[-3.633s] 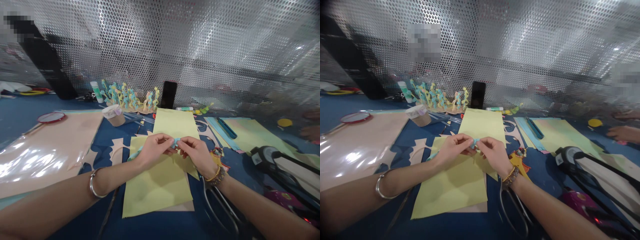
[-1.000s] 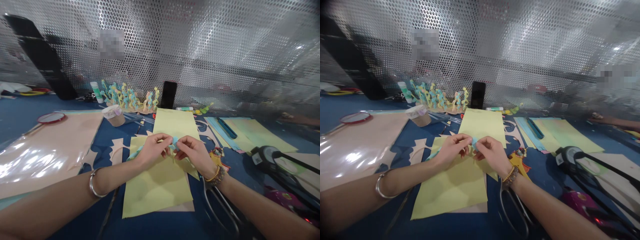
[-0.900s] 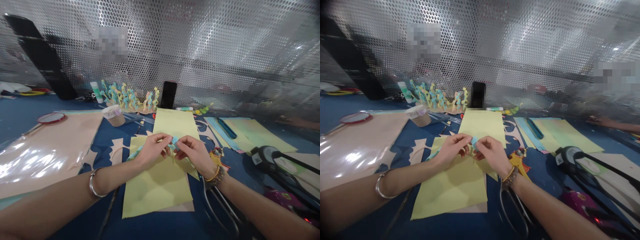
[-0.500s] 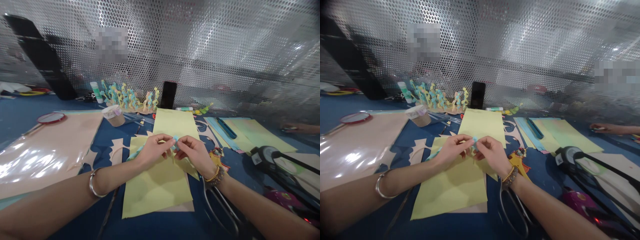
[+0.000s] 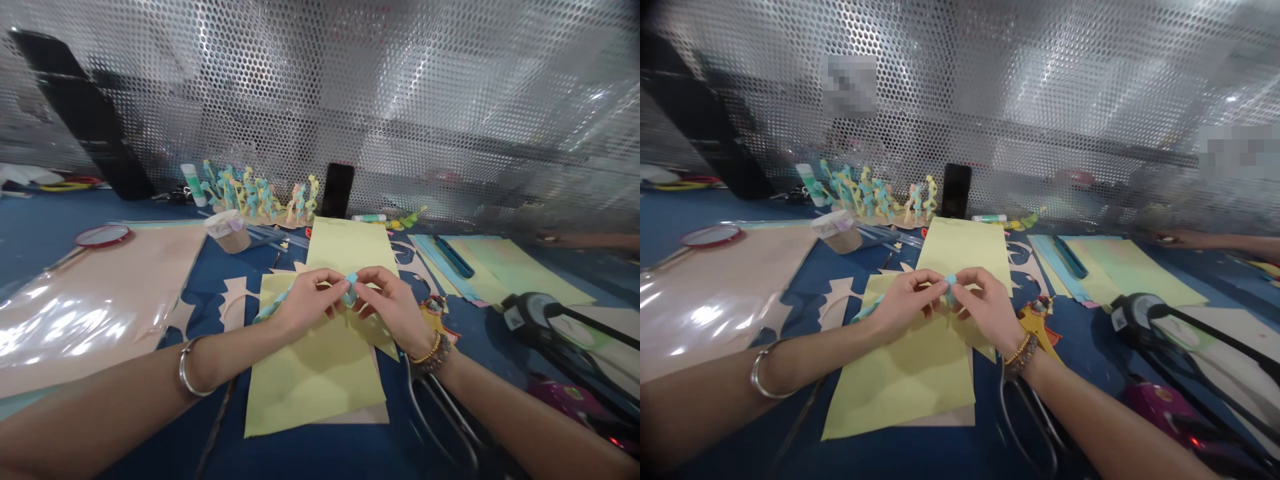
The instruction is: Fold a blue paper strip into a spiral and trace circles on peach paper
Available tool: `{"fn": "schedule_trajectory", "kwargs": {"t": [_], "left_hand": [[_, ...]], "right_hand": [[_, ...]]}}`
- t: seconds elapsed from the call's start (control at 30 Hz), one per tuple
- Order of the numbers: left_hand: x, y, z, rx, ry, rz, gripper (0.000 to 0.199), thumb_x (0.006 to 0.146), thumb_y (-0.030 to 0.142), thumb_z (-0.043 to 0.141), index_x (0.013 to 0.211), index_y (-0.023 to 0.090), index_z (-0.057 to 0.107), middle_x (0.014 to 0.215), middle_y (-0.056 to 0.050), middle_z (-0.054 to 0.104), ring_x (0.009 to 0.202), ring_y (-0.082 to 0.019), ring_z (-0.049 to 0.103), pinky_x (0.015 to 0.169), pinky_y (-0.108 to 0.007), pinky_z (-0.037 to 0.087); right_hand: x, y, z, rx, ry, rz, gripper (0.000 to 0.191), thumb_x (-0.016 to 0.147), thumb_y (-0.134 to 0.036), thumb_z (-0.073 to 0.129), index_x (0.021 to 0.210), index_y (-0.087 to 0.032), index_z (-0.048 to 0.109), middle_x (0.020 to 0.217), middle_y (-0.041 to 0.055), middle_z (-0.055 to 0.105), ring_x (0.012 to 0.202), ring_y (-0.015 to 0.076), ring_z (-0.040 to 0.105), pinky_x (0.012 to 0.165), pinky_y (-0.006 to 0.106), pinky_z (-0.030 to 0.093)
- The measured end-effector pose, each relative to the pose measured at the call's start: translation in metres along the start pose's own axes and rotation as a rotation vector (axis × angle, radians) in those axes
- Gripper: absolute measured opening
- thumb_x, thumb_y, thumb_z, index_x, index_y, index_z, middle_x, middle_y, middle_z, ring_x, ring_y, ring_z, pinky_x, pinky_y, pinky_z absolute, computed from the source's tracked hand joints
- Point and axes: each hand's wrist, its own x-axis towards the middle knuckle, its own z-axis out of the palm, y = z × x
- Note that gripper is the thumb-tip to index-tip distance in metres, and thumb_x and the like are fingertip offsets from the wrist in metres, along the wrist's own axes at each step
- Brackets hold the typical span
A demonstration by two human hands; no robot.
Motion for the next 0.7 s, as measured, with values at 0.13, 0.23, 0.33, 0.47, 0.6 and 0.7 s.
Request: {"fn": "schedule_trajectory", "kwargs": {"t": [0.13,0.23,0.33,0.47,0.6,0.7], "left_hand": [[0.0,0.0002,-0.0002,0.011,-0.024,0.003,0.02,0.078,0.035,0.061,0.076,0.015,0.062,0.058,0.002,0.056,0.048,-0.007,0.05,0.042,-0.016,0.042],[-0.0001,0.0011,0.0,0.02,-0.022,0.003,0.02,0.078,0.035,0.061,0.075,0.016,0.062,0.057,0.002,0.055,0.049,-0.007,0.051,0.042,-0.017,0.041],[-0.0005,0.0022,0.0003,0.026,-0.015,-0.005,0.02,0.077,0.035,0.061,0.073,0.016,0.062,0.056,0.002,0.055,0.047,-0.007,0.05,0.042,-0.017,0.041],[-0.0006,0.0024,0.0002,0.024,-0.012,-0.003,0.02,0.078,0.035,0.059,0.073,0.016,0.062,0.055,0.002,0.055,0.046,-0.007,0.05,0.042,-0.017,0.04],[0.0003,0.0012,-0.0005,0.018,-0.002,-0.007,0.019,0.079,0.034,0.058,0.074,0.016,0.062,0.053,0.002,0.055,0.045,-0.007,0.049,0.043,-0.017,0.04],[0.0006,0.0003,-0.0008,-0.004,0.011,0.007,0.019,0.079,0.033,0.058,0.075,0.016,0.063,0.054,0.002,0.055,0.047,-0.007,0.05,0.043,-0.017,0.042]], "right_hand": [[-0.0008,-0.0001,0.0001,-0.012,-0.007,-0.039,0.027,0.075,-0.04,0.064,0.088,-0.017,0.058,0.084,0.0032,0.061,0.056,0.0105,0.059,0.047,0.023,0.051],[-0.0016,0.0005,0.0006,-0.027,0.007,-0.068,0.026,0.075,-0.038,0.064,0.089,-0.017,0.059,0.084,0.0031,0.062,0.055,0.0102,0.059,0.047,0.023,0.051],[-0.0027,0.0012,0.0009,-0.055,0.027,-0.094,0.026,0.076,-0.038,0.064,0.092,-0.018,0.061,0.087,0.0034,0.063,0.055,0.0105,0.06,0.046,0.023,0.051],[-0.0038,0.0025,0.001,-0.115,0.033,-0.143,0.024,0.077,-0.035,0.063,0.094,-0.018,0.065,0.087,0.0047,0.066,0.053,0.0099,0.06,0.047,0.023,0.051],[-0.004,0.0036,0.0006,-0.157,0.029,-0.206,0.023,0.079,-0.033,0.061,0.097,-0.02,0.067,0.092,0.0054,0.065,0.055,0.0094,0.06,0.047,0.023,0.052],[-0.0044,0.0027,0.0001,-0.223,0.024,-0.28,0.022,0.082,-0.031,0.059,0.099,-0.022,0.068,0.094,0.0052,0.064,0.057,0.0098,0.06,0.049,0.024,0.053]]}}
